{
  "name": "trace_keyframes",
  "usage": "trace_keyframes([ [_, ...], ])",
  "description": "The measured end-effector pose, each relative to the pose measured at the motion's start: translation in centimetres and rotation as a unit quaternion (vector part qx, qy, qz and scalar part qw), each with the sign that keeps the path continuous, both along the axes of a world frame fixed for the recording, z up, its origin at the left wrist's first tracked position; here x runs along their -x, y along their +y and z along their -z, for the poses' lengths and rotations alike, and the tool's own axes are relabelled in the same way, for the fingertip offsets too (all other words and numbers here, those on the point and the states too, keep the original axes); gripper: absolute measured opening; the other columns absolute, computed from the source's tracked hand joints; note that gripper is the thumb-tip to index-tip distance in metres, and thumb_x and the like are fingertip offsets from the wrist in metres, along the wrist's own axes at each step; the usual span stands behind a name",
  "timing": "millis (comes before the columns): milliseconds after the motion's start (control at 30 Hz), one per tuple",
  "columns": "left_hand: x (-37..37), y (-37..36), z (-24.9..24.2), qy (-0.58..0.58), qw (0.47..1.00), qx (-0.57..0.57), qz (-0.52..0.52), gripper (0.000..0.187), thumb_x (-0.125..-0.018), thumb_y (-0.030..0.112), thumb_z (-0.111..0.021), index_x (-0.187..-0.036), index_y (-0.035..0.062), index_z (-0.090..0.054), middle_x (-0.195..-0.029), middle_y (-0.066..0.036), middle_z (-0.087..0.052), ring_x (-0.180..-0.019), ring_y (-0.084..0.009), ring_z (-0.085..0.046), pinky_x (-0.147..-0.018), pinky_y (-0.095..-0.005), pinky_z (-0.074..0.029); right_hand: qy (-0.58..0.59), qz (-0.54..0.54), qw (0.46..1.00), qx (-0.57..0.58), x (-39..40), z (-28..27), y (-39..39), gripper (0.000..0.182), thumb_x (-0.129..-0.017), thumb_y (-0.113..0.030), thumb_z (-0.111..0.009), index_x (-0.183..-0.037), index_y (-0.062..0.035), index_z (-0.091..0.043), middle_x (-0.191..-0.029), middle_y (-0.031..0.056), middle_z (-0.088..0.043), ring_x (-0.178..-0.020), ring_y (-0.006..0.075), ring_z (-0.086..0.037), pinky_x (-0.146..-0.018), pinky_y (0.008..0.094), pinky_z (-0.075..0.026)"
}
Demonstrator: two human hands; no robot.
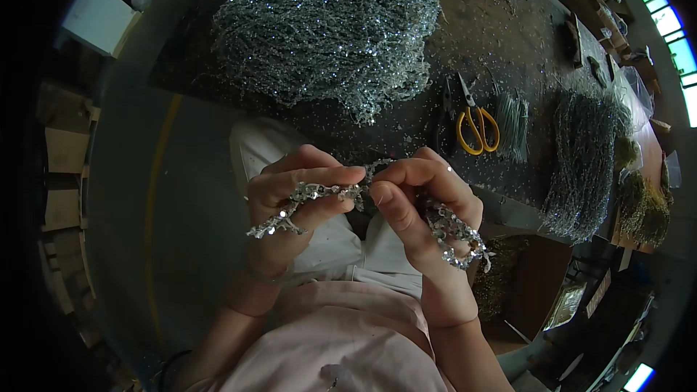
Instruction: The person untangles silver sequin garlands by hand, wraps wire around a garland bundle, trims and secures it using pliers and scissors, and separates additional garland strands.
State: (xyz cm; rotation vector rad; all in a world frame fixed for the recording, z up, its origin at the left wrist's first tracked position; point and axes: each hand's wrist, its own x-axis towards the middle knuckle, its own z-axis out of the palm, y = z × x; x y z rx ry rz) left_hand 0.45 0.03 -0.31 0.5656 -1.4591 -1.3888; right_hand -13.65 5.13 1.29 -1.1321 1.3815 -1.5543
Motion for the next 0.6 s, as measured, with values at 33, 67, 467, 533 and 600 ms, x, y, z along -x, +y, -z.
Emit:
trace_keyframes([
  [33,0.04,0.01,0.02,-0.001,1.0,0.004,-0.005,0.032,-0.064,-0.004,-0.069,-0.094,0.0059,-0.064,-0.083,-0.005,-0.059,-0.07,-0.0091,-0.056,-0.057,-0.0193,-0.046,0.005,-0.001,1.0,-0.008,0.02,0.01,0.05,0.012,-0.071,-0.008,-0.067,-0.073,-0.0007,-0.058,-0.065,0.0011,-0.051,-0.059,0.0077,-0.044,-0.053,0.0206,-0.033],
  [67,0.06,0.01,0.05,-0.001,1.0,0.008,-0.011,0.033,-0.064,-0.004,-0.069,-0.094,0.0059,-0.064,-0.083,-0.005,-0.059,-0.069,-0.0091,-0.056,-0.056,-0.0196,-0.046,0.005,-0.001,1.0,-0.008,-0.05,-0.01,0.09,0.012,-0.071,-0.008,-0.067,-0.073,-0.0007,-0.058,-0.065,0.0011,-0.051,-0.059,0.0077,-0.044,-0.053,0.0206,-0.033],
  [467,-0.15,-0.04,-0.16,-0.028,0.999,0.02,-0.012,0.029,-0.065,0.0,-0.07,-0.093,0.0056,-0.064,-0.081,-0.005,-0.06,-0.07,-0.0101,-0.057,-0.058,-0.0206,-0.046,0.106,0.016,0.994,0.011,-0.11,-0.38,0.11,0.011,-0.068,-0.006,-0.067,-0.07,-0.0017,-0.056,-0.062,0.0013,-0.051,-0.051,0.0072,-0.043,-0.046,0.0201,-0.032],
  [533,-0.26,-0.2,-0.33,-0.039,0.999,0.029,-0.008,0.026,-0.066,0.0,-0.069,-0.091,0.0053,-0.064,-0.08,-0.005,-0.059,-0.07,-0.0103,-0.057,-0.058,-0.021,-0.047,0.143,0.012,0.989,0.037,-0.12,-0.43,-0.03,0.011,-0.068,-0.005,-0.066,-0.069,-0.0016,-0.056,-0.061,0.0013,-0.051,-0.051,0.0073,-0.044,-0.046,0.0201,-0.032],
  [600,-0.28,-0.22,-0.36,-0.049,0.998,0.038,-0.004,0.023,-0.067,0.0,-0.069,-0.089,0.005,-0.064,-0.08,-0.005,-0.059,-0.07,-0.0105,-0.057,-0.059,-0.0214,-0.047,0.146,0.001,0.989,0.038,0.1,-0.27,-0.14,0.011,-0.068,-0.006,-0.067,-0.07,-0.0013,-0.057,-0.062,0.0016,-0.051,-0.052,0.0072,-0.044,-0.046,0.0202,-0.032],
])
